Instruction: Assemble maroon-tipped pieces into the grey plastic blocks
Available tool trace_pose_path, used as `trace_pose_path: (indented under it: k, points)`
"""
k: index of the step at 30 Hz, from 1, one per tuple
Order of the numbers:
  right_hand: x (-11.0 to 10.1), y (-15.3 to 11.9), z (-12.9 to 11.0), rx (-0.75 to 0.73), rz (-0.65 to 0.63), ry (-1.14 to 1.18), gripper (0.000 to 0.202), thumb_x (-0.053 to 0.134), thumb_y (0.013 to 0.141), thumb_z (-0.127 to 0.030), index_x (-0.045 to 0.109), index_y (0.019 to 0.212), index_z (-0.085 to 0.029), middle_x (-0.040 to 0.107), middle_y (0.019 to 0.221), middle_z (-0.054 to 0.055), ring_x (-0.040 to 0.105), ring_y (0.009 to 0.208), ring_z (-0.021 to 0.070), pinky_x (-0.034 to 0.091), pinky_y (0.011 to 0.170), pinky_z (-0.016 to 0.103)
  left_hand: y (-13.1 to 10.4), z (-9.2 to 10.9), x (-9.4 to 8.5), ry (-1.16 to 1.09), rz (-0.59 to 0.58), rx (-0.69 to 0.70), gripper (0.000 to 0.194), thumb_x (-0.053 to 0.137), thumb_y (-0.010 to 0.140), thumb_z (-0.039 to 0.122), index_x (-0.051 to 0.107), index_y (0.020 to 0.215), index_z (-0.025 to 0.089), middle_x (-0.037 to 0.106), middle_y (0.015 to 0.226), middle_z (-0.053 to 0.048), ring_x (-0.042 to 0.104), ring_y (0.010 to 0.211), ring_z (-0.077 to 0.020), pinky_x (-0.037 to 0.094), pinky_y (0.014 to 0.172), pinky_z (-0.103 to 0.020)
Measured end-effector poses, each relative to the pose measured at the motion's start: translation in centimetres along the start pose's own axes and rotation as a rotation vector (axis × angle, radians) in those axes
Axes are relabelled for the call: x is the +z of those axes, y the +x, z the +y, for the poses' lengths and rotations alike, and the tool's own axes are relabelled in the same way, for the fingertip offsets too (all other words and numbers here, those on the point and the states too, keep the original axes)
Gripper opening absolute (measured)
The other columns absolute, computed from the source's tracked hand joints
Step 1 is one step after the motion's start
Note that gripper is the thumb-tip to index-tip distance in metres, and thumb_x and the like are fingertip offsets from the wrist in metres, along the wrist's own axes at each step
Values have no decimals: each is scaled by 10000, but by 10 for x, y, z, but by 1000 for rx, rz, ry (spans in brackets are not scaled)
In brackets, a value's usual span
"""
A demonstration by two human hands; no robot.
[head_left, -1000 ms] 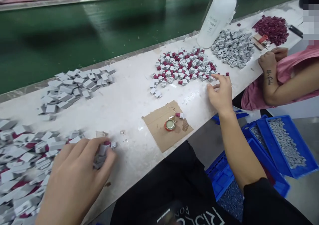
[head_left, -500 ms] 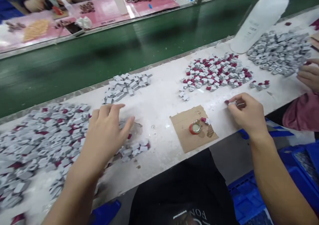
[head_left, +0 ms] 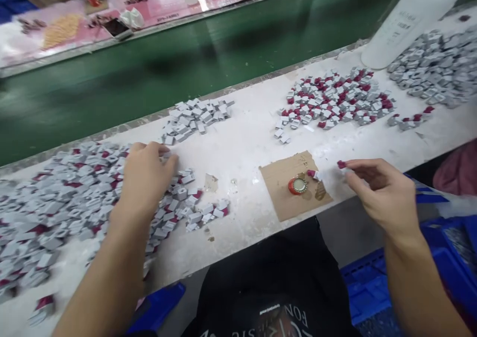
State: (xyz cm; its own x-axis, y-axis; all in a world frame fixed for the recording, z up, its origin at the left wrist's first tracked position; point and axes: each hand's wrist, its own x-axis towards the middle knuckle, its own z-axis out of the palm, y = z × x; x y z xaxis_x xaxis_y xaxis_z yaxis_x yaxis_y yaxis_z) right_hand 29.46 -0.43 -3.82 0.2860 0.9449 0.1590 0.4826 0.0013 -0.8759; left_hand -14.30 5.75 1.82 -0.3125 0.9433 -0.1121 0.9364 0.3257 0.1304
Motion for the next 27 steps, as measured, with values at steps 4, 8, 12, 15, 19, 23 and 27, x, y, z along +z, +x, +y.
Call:
trace_pose_path:
  k: [4,8,12,15,19,23,27]
  points:
    - [6,-5,-14,95,-45,260,105,941,898,-272,888,987,-278,887,1039,42,832,921,205,689,807,302,-24,17,-6,-101,131,156,211,638,1074,326,759,1160,175,717,1179,-146,701,1130,-344,575,1121,-519]
    - [14,-14,-33,135,-108,442,156,947,929,-214,883,1054,-281,898,1081,27,840,932,163,684,811,242,-53,40,-15,-339,166,355,157,696,1110,349,757,1166,216,837,1135,-49,768,1028,-253,575,903,-360]
    - [28,-27,-56,41,-143,499,185,911,972,-146,830,1078,-275,900,1166,36,868,1063,199,712,911,306,-77,65,-14,-668,-21,469,146,766,1094,341,751,1209,253,827,1135,-16,780,1014,-204,588,867,-317]
    - [36,-41,-74,-143,-116,383,238,837,999,-60,797,1108,-268,875,1202,42,855,1126,213,704,972,355,-99,86,-7,-955,-398,467,187,753,1108,381,758,1256,268,812,1028,-18,787,917,-196,621,805,-315]
    - [35,-61,-90,-507,-187,67,323,784,979,42,772,1168,-218,850,1213,71,813,1171,220,666,1060,378,-126,108,8,-1311,-835,279,241,702,1142,438,767,1228,223,755,829,2,732,749,-165,615,720,-286]
    - [28,-72,-88,-717,-298,-99,327,749,979,93,763,1179,-164,854,1223,103,768,1144,222,668,1035,357,-134,111,25,-1414,-899,175,271,715,1141,457,784,1108,197,718,739,15,668,699,-137,557,685,-255]
    - [20,-74,-76,-537,-362,-5,308,786,989,-14,771,1233,-201,797,1330,108,773,1218,230,670,1100,367,-133,106,38,-1360,-856,224,247,737,1139,445,829,1133,216,724,723,24,669,702,-133,542,711,-256]
